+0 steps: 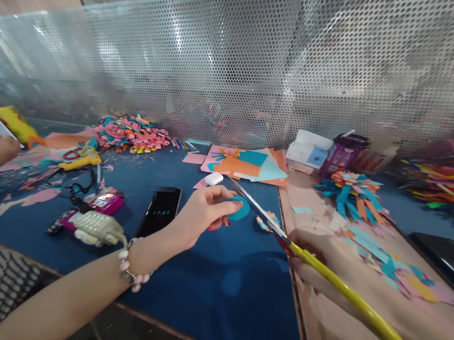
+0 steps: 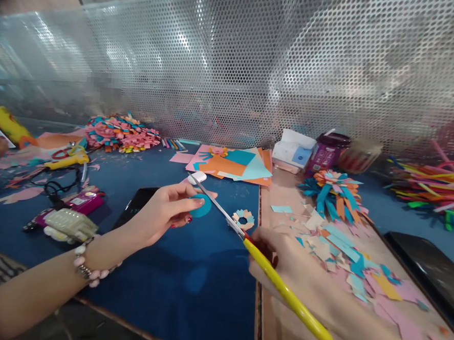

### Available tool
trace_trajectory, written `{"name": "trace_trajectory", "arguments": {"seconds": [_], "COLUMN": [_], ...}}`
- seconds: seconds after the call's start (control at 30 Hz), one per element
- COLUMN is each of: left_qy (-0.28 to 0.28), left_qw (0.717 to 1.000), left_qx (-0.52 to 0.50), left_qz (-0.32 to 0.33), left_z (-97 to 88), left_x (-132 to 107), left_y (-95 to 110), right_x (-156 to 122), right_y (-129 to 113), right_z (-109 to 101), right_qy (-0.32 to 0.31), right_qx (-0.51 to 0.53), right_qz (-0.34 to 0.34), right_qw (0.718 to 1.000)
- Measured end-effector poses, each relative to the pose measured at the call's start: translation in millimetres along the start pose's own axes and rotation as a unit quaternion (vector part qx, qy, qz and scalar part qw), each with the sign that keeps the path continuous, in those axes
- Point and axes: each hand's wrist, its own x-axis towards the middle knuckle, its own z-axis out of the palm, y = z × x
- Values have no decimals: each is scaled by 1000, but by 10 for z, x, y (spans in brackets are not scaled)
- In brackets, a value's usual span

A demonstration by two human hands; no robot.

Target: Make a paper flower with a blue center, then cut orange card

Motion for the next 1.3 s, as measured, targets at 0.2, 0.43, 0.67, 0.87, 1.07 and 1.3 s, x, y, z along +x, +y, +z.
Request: {"name": "trace_trajectory", "arguments": {"seconds": [0.2,0.43,0.67,0.87,1.07,1.3], "left_qy": [-20,-21,-28,-30,-35,-30], "left_qw": [999,998,999,999,999,999], "left_qx": [-42,-52,-40,-33,-28,-21], "left_qz": [-7,-14,-2,2,6,-4], "left_z": [16,8,8,2,-4,-7], "left_x": [0,-11,-6,2,4,3], "left_y": [21,15,-5,-17,-9,-4], "right_x": [-68,-30,-4,-46,-68,3], "right_y": [71,47,18,87,106,24], "right_z": [55,59,77,83,122,63], "right_qy": [-5,-19,-28,-4,22,-19], "right_qx": [-21,-25,-42,-69,-85,-75], "right_qz": [2,-22,-34,-17,-4,-23], "right_qw": [1000,999,998,997,996,997]}}
